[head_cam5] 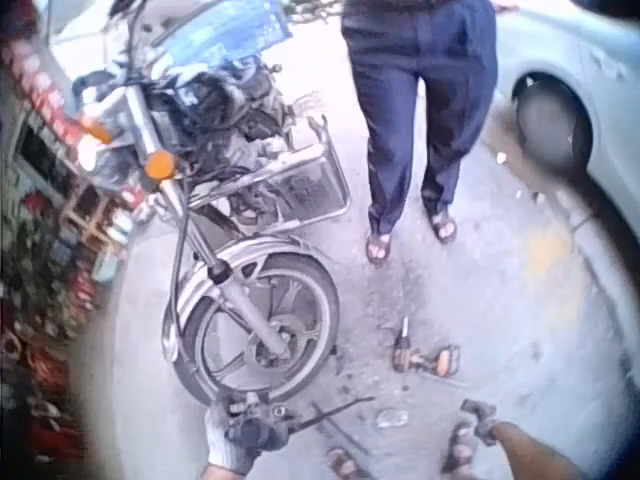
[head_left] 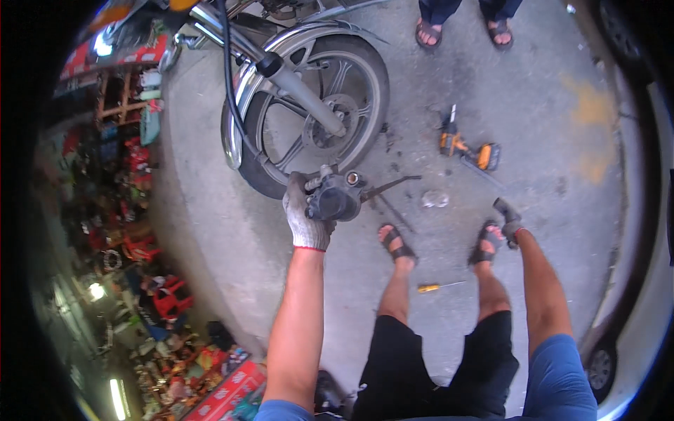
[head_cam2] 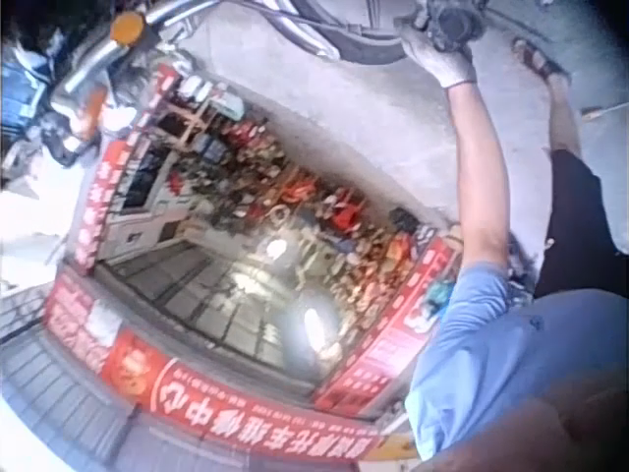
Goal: The person removes a brake caliper from a motorcycle wheel using a metal bar and a hammer to strike it, then uses a screwdriver to pry and realign the components.
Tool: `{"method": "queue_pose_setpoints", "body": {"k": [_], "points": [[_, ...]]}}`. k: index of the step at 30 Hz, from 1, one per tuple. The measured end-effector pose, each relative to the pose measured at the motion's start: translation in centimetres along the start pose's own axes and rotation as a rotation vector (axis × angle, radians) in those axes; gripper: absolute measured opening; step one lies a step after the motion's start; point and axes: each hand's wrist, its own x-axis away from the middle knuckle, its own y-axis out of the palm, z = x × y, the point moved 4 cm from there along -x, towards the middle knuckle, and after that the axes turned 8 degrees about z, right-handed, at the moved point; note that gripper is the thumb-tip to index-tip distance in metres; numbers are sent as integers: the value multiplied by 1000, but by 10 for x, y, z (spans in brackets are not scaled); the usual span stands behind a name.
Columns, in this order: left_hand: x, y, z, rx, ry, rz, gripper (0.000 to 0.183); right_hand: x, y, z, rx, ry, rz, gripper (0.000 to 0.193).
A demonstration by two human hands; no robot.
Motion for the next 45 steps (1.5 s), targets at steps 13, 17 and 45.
{"method": "queue_pose_setpoints", "body": {"k": [13,17,45], "points": [[-9,12,-14,90,-131,-132,50,123,74,-186,172,-415,284,61],[-13,7,-15,417,-181,-421,45,188,51,-346,-269,-812,333,70],[160,10,199,934,-619,-1112,24,548,-180,-228,336,-583,633,21]]}}
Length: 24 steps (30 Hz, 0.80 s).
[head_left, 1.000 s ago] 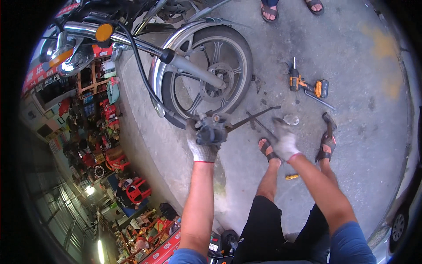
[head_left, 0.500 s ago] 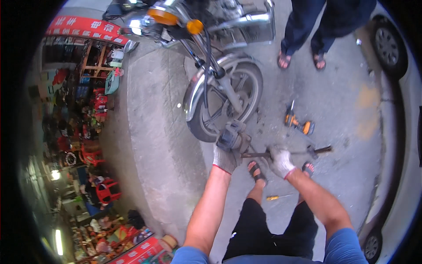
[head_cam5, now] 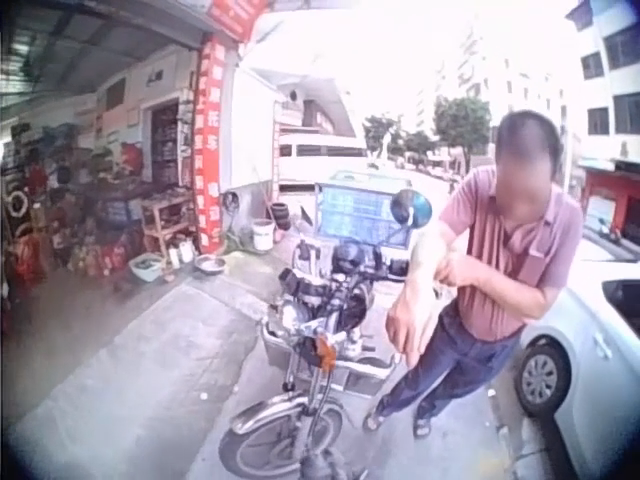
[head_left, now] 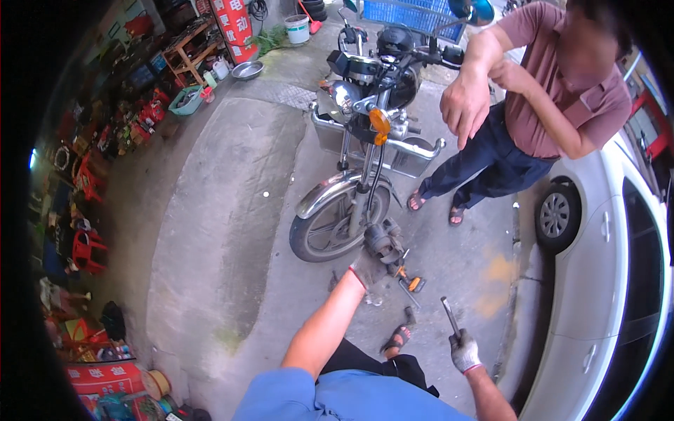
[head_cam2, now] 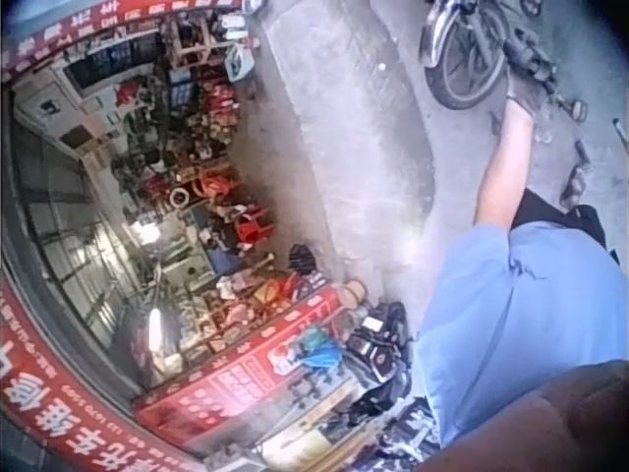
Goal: The person removes a brake caliper from a motorcycle wheel using a metal bar and a hammer to strike it, then uses a screwdriver to pry and realign the components.
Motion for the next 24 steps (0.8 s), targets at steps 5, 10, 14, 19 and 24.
{"method": "queue_pose_setpoints", "body": {"k": [5,10,14,19,24], "points": [[-15,-16,12,198,257,32,27,52,2,32,-57,122,13,21],[-18,-16,4,290,60,-180,32,82,8,47,-40,253,42,20],[-27,-34,14,394,40,-292,37,97,22,57,-66,297,91,19],[-26,-11,22,505,-93,-360,37,112,32,65,-70,320,118,19],[-14,-2,18,564,-182,-322,31,120,45,75,-98,341,122,19]]}}
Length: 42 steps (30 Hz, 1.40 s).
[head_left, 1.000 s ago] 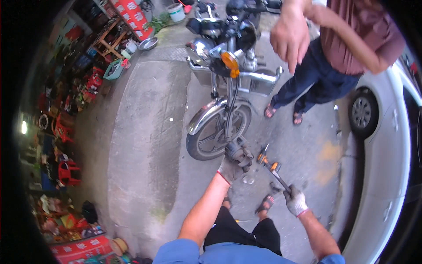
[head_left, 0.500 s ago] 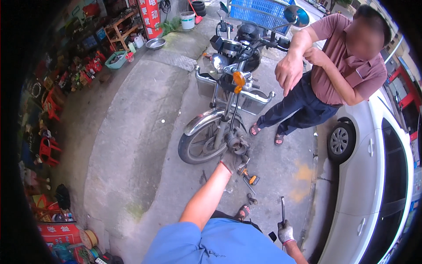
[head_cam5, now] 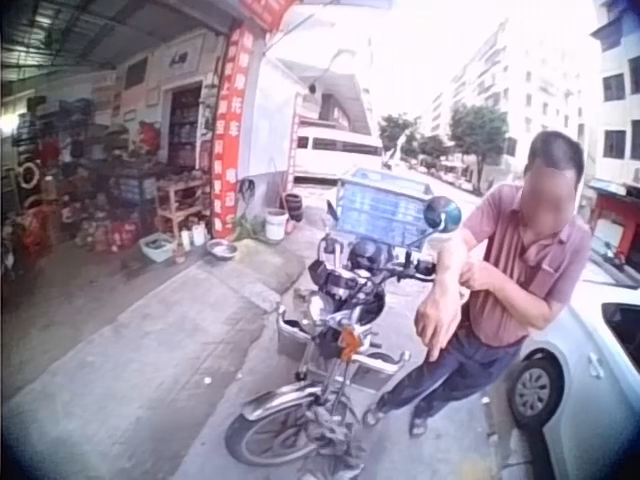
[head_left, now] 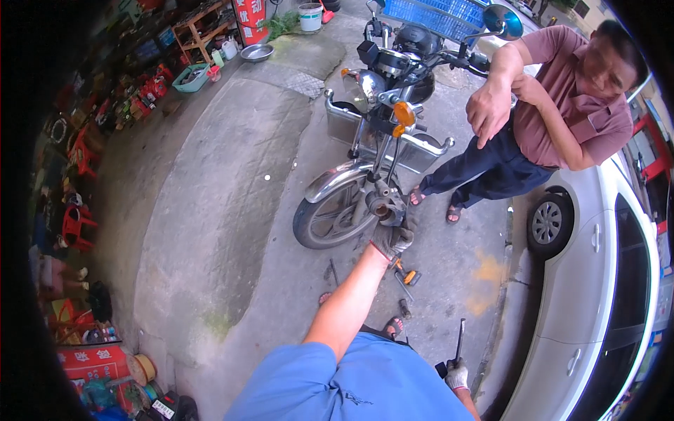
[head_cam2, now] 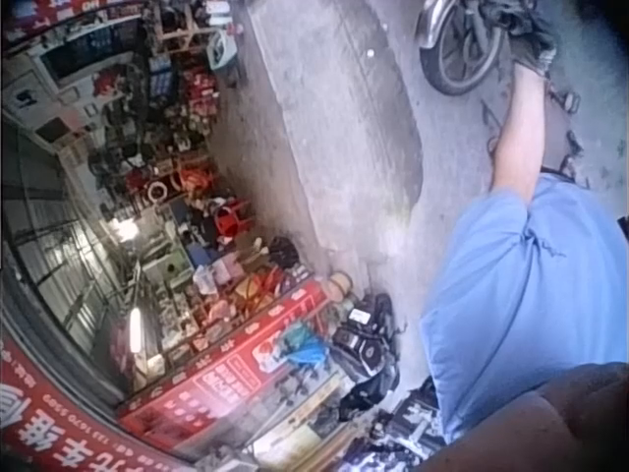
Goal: The person removes a brake caliper from a motorcycle wheel using a metal bar and a hammer to strike it, then uses a screwdriver to pry and realign the components.
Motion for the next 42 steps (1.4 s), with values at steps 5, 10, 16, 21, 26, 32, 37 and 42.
{"method": "queue_pose_setpoints", "body": {"k": [5,10,16,21,26,32,37,42], "points": [[9,-22,15,-222,-3,-79,57,-1,9,11,59,22,-18,21],[16,-35,28,-287,-25,-96,61,-2,11,8,4,7,-14,20],[18,-21,28,-437,25,-64,60,-8,13,10,14,38,-11,18],[22,4,20,-652,252,90,38,-8,12,1,-37,-15,22,16],[22,-5,22,-682,117,68,38,-8,14,-9,-107,-38,30,14],[25,-2,15,-508,34,53,37,-11,26,1,-232,-45,63,14],[20,5,10,-669,150,129,35,-14,32,12,-278,-36,71,12],[11,15,9,-442,57,-4,24,-13,28,3,-265,-31,85,10]]}}
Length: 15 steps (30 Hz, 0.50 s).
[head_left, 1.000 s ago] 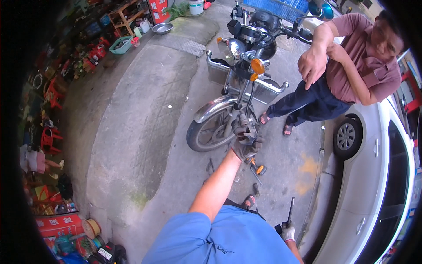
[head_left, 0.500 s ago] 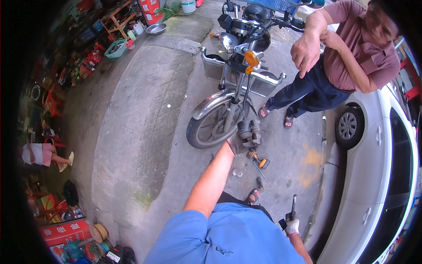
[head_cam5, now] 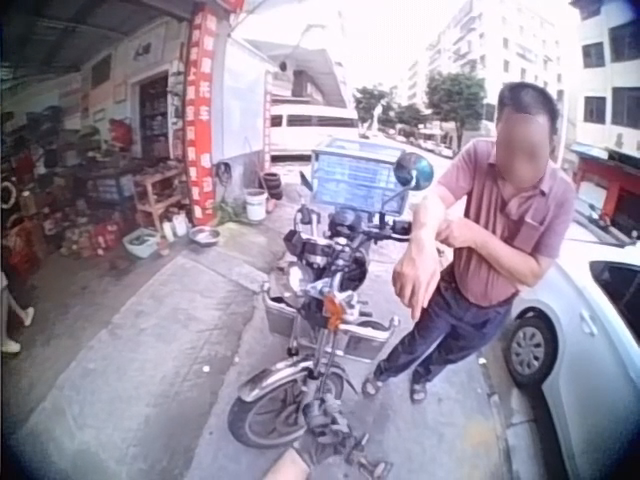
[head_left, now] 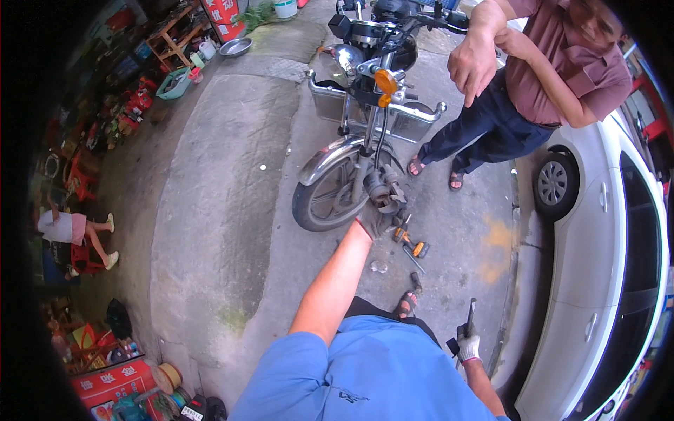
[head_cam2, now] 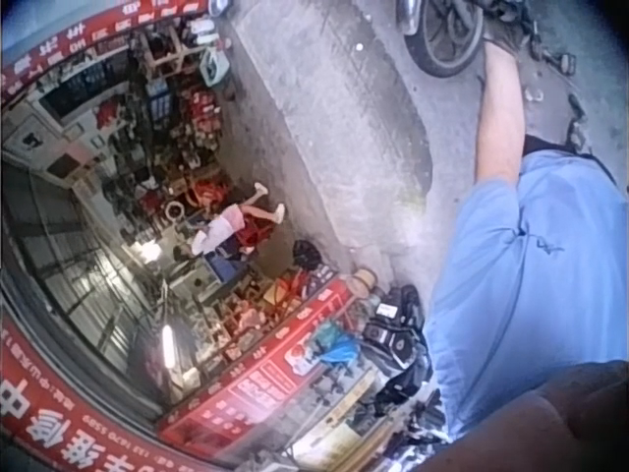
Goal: The person removes a brake caliper from a motorcycle wheel using a metal bar and a hammer to strike it, then uses a screwdriver to pry and realign the components.
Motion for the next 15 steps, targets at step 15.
{"method": "queue_pose_setpoints", "body": {"k": [15], "points": [[-14,-40,-2,-938,365,648,28,-22,-23,-35,73,-161,9,5]]}}
